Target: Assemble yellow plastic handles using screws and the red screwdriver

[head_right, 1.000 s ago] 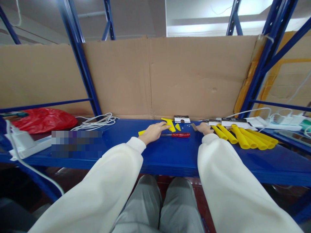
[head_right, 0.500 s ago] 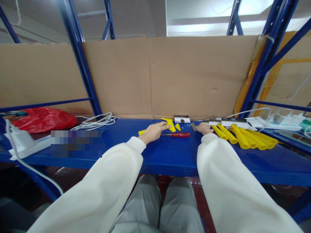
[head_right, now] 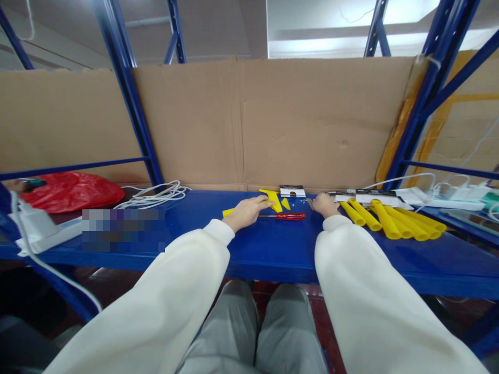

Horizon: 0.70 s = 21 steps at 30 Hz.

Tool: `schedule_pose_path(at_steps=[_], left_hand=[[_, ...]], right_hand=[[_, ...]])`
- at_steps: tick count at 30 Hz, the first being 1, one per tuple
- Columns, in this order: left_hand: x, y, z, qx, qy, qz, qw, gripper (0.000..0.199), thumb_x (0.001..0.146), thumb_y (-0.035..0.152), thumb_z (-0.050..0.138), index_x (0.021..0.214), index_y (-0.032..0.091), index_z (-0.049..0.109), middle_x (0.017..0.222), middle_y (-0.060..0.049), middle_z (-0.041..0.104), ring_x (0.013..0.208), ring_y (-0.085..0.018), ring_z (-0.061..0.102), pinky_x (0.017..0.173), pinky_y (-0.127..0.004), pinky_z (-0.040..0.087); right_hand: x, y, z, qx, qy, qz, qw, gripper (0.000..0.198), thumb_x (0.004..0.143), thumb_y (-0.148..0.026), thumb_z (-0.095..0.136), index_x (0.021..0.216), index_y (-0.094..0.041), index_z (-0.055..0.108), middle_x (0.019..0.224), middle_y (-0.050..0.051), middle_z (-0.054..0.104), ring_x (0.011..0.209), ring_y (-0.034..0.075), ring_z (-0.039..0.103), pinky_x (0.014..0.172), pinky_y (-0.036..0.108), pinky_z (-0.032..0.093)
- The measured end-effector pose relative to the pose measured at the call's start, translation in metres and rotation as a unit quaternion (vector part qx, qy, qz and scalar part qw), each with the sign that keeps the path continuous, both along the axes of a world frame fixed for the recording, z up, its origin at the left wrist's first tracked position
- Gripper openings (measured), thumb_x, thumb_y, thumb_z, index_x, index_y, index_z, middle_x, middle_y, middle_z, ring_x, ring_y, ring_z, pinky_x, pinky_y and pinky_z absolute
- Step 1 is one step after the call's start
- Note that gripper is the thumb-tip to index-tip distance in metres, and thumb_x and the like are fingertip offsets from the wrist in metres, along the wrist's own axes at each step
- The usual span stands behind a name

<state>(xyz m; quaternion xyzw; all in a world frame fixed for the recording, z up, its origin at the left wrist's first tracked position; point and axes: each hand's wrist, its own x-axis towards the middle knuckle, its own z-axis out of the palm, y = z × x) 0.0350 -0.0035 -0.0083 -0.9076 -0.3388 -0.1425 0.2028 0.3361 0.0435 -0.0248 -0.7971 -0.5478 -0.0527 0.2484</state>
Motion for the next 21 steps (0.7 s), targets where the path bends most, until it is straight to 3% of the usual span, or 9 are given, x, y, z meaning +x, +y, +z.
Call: schedule_pose_path(at_steps=[2,5,11,15,21], left_hand=[[0.000,0.000,0.000,0.002,0.001,0.003,1.000,0.062,0.092,0.002,0.042,0.147,0.029,0.054,0.148,-0.009,0.055,0.124,-0.023,0.062,0.102,-0.035,0.052],[0.000,0.000,0.000,0.003,0.003,0.004,1.000,0.062,0.093,0.003,0.041,0.147,0.029,0.054,0.146,-0.010,0.056,0.123,-0.023,0.063,0.101,-0.035,0.051],[0.000,0.002,-0.001,0.012,0.010,-0.001,1.000,0.064,0.091,0.003,0.044,0.149,0.028,0.051,0.139,-0.011,0.059,0.118,-0.022,0.063,0.100,-0.035,0.051],[0.001,0.001,-0.001,0.013,0.014,-0.018,1.000,0.066,0.089,0.002,0.044,0.149,0.029,0.049,0.137,-0.011,0.059,0.119,-0.023,0.061,0.101,-0.036,0.051],[0.002,0.004,-0.003,-0.006,-0.005,-0.035,0.999,0.062,0.091,0.003,0.042,0.149,0.026,0.049,0.136,-0.010,0.061,0.121,-0.021,0.061,0.104,-0.035,0.049]], right_hand=[[-0.009,-0.006,0.006,0.006,-0.008,0.033,0.999,0.031,0.092,-0.027,0.052,0.107,-0.019,0.078,0.115,0.017,0.074,0.113,0.035,0.065,0.092,0.047,0.051],[-0.027,-0.014,0.013,0.073,-0.063,0.145,0.985,0.034,0.092,-0.029,0.051,0.112,-0.021,0.076,0.122,0.014,0.072,0.116,0.032,0.062,0.095,0.047,0.049],[-0.062,-0.026,0.013,0.142,-0.226,0.323,0.908,0.054,0.093,-0.020,0.047,0.146,-0.026,0.056,0.143,0.014,0.062,0.130,0.033,0.053,0.103,0.057,0.039],[-0.074,-0.029,0.013,0.146,-0.294,0.357,0.875,0.055,0.094,-0.011,0.040,0.145,-0.026,0.057,0.146,0.012,0.060,0.135,0.031,0.050,0.109,0.061,0.031],[-0.071,-0.027,0.015,0.160,-0.323,0.386,0.849,0.046,0.092,-0.008,0.044,0.128,-0.021,0.069,0.126,0.014,0.073,0.126,0.029,0.060,0.114,0.061,0.025]])
